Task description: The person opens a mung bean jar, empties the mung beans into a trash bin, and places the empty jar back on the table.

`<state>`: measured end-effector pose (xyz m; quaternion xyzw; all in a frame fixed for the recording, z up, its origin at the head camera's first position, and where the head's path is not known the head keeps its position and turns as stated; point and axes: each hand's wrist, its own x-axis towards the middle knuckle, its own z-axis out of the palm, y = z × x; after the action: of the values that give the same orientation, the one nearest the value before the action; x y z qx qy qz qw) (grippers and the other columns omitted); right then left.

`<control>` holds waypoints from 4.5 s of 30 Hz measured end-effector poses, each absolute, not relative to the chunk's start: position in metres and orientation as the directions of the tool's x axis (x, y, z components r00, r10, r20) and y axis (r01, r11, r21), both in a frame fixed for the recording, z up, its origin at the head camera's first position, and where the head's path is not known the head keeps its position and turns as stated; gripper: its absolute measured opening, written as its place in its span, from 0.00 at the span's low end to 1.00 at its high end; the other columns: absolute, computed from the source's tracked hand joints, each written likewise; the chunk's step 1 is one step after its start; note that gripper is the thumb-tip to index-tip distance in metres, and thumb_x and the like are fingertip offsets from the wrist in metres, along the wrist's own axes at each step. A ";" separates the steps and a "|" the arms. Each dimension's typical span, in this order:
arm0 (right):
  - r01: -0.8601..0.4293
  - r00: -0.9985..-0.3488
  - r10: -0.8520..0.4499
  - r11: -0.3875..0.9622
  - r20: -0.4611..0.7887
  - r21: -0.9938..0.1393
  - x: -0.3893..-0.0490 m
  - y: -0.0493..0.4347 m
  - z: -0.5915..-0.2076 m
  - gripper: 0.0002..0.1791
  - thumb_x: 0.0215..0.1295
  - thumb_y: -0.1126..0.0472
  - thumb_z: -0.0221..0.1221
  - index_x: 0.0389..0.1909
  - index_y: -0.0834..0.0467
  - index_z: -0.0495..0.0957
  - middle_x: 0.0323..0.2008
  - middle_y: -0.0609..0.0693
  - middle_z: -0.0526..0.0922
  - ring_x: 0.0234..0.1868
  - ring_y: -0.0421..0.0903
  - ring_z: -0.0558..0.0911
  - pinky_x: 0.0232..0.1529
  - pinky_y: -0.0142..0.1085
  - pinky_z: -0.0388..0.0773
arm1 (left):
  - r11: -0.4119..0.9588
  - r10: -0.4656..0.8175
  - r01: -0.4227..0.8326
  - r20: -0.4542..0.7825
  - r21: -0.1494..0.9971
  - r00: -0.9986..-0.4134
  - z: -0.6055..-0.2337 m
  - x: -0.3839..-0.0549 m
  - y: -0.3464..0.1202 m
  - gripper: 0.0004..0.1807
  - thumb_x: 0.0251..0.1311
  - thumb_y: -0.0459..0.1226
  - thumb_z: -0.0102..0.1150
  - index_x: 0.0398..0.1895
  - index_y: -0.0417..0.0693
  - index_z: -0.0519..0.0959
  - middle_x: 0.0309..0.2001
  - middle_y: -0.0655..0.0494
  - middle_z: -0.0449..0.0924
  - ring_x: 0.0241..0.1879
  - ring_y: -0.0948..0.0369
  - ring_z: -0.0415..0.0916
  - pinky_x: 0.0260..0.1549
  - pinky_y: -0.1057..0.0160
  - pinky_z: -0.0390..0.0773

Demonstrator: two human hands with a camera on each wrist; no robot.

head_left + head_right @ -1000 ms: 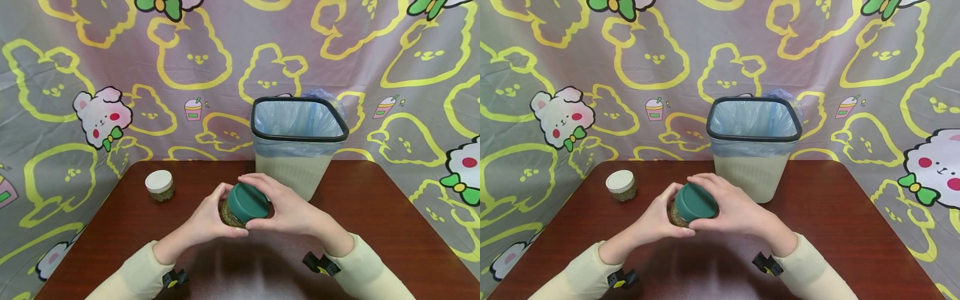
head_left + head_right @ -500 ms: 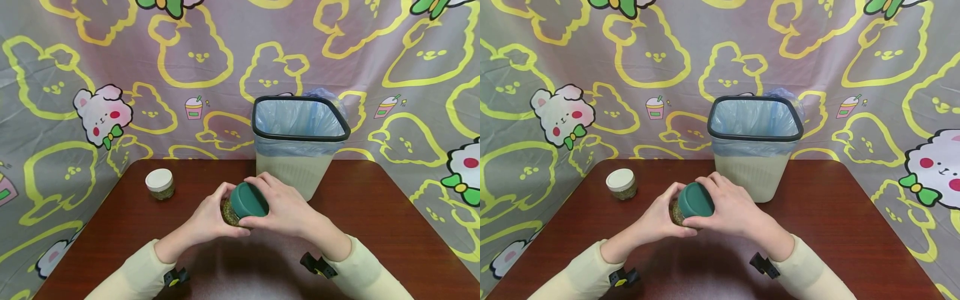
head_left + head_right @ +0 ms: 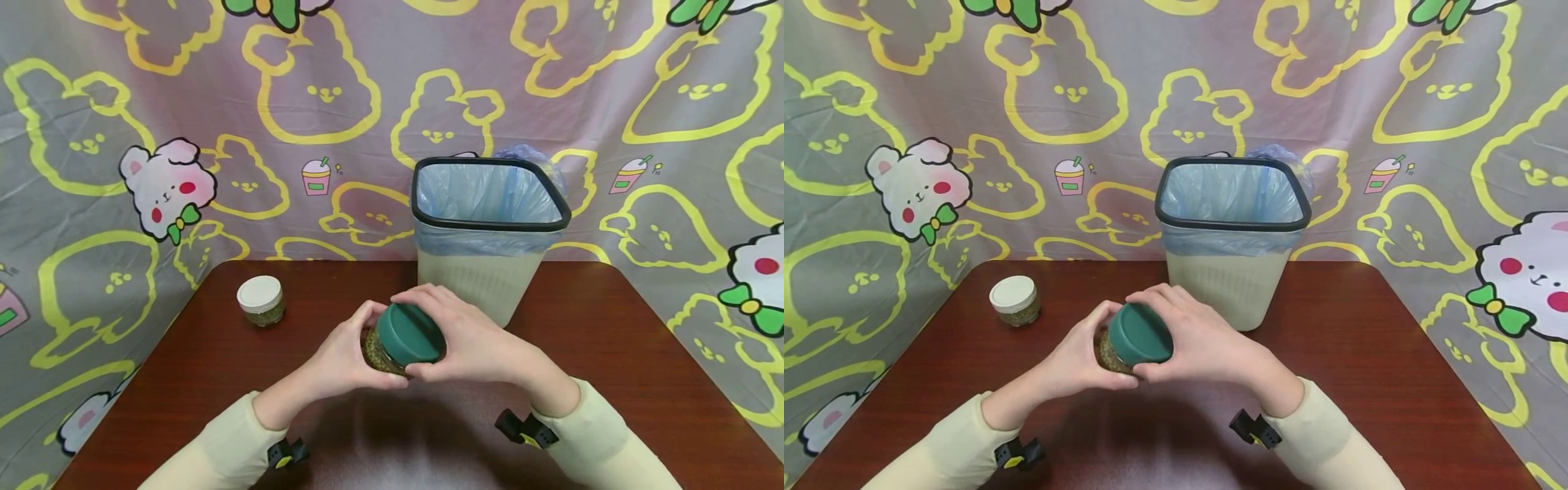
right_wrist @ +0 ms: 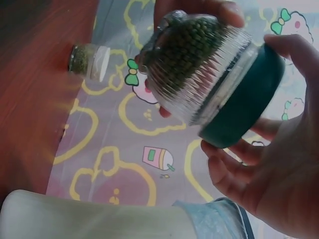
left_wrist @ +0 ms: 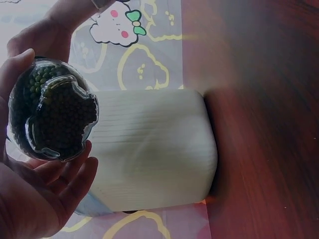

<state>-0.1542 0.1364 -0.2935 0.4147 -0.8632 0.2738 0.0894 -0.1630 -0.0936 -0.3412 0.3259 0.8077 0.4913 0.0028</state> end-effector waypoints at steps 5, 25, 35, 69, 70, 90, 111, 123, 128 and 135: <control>-0.740 -0.654 -0.690 0.496 0.312 -0.455 -0.153 0.140 -0.292 0.49 0.50 0.44 0.71 0.72 0.42 0.56 0.63 0.40 0.65 0.58 0.38 0.68 0.52 0.40 0.73 | 0.316 0.525 0.531 0.321 0.786 -0.788 -0.343 -0.164 -0.092 0.44 0.33 0.44 0.83 0.56 0.53 0.66 0.46 0.65 0.77 0.43 0.65 0.76 0.44 0.59 0.76; -0.652 -0.755 -0.561 0.699 0.340 -0.294 -0.147 0.133 -0.293 0.43 0.51 0.30 0.63 0.66 0.44 0.66 0.46 0.40 0.69 0.37 0.38 0.73 0.29 0.33 0.72 | 0.342 0.523 0.523 0.304 0.780 -0.796 -0.340 -0.163 -0.090 0.44 0.34 0.46 0.82 0.57 0.56 0.66 0.47 0.67 0.76 0.44 0.66 0.75 0.44 0.59 0.76; -0.755 -0.655 -0.644 0.572 0.396 -0.320 -0.150 0.136 -0.296 0.43 0.54 0.38 0.66 0.70 0.44 0.64 0.58 0.43 0.69 0.50 0.40 0.72 0.40 0.38 0.76 | 0.311 0.533 0.496 0.284 0.810 -0.797 -0.340 -0.162 -0.093 0.44 0.37 0.44 0.82 0.58 0.54 0.65 0.48 0.64 0.76 0.47 0.64 0.74 0.46 0.57 0.76; -0.699 -0.713 -0.608 0.655 0.351 -0.286 -0.148 0.132 -0.289 0.45 0.50 0.31 0.65 0.66 0.49 0.69 0.46 0.41 0.71 0.39 0.38 0.74 0.34 0.34 0.74 | 0.261 0.568 0.495 0.283 0.829 -0.773 -0.340 -0.163 -0.095 0.43 0.37 0.42 0.81 0.58 0.53 0.66 0.51 0.64 0.75 0.48 0.63 0.74 0.49 0.56 0.75; -0.706 -0.707 -0.614 0.645 0.352 -0.292 -0.148 0.132 -0.288 0.44 0.50 0.32 0.66 0.66 0.50 0.69 0.47 0.41 0.71 0.39 0.37 0.74 0.34 0.34 0.75 | 0.258 0.571 0.495 0.282 0.830 -0.771 -0.340 -0.163 -0.096 0.43 0.37 0.42 0.81 0.58 0.52 0.66 0.51 0.63 0.75 0.49 0.63 0.74 0.49 0.56 0.75; -0.861 -0.490 -0.784 0.370 0.380 -0.348 -0.149 0.140 -0.280 0.47 0.43 0.55 0.73 0.69 0.48 0.65 0.62 0.40 0.66 0.57 0.38 0.68 0.46 0.33 0.75 | 0.181 0.655 0.482 0.261 0.857 -0.709 -0.338 -0.163 -0.100 0.43 0.41 0.45 0.79 0.61 0.51 0.64 0.50 0.60 0.76 0.49 0.59 0.74 0.49 0.57 0.75; -0.842 -0.531 -0.727 0.393 0.436 -0.370 -0.147 0.162 -0.261 0.48 0.44 0.59 0.73 0.70 0.47 0.63 0.67 0.42 0.62 0.63 0.42 0.64 0.49 0.36 0.76 | 0.146 0.608 0.492 0.314 0.858 -0.729 -0.329 -0.168 -0.099 0.40 0.41 0.40 0.79 0.57 0.46 0.66 0.49 0.56 0.78 0.48 0.58 0.76 0.48 0.58 0.76; -0.707 -0.704 -0.613 0.652 0.358 -0.275 -0.154 0.218 -0.276 0.47 0.42 0.54 0.75 0.68 0.44 0.65 0.61 0.42 0.66 0.55 0.43 0.68 0.42 0.41 0.78 | 0.107 0.548 0.510 0.377 0.853 -0.746 -0.330 -0.173 -0.099 0.40 0.38 0.32 0.79 0.56 0.43 0.67 0.51 0.52 0.80 0.52 0.59 0.75 0.53 0.62 0.71; -0.611 -0.791 -0.569 0.749 0.225 -0.256 -0.155 0.240 -0.299 0.45 0.42 0.52 0.75 0.65 0.45 0.67 0.56 0.44 0.69 0.49 0.45 0.72 0.36 0.38 0.77 | 0.097 0.534 0.514 0.391 0.852 -0.750 -0.331 -0.175 -0.098 0.41 0.37 0.31 0.80 0.56 0.42 0.67 0.52 0.52 0.80 0.53 0.58 0.74 0.53 0.62 0.71; -0.478 -0.876 -0.477 0.840 0.070 -0.256 -0.162 0.277 -0.334 0.42 0.42 0.49 0.75 0.61 0.51 0.71 0.51 0.50 0.72 0.44 0.49 0.73 0.31 0.38 0.75 | 0.111 0.519 0.510 0.388 0.853 -0.761 -0.329 -0.178 -0.097 0.41 0.37 0.31 0.80 0.56 0.45 0.66 0.53 0.53 0.79 0.54 0.60 0.73 0.53 0.59 0.71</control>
<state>-0.1620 0.2771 -0.3335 0.2491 -0.9591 0.1341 0.0019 -0.1779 -0.0971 -0.3291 0.3453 0.7452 0.5705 0.0038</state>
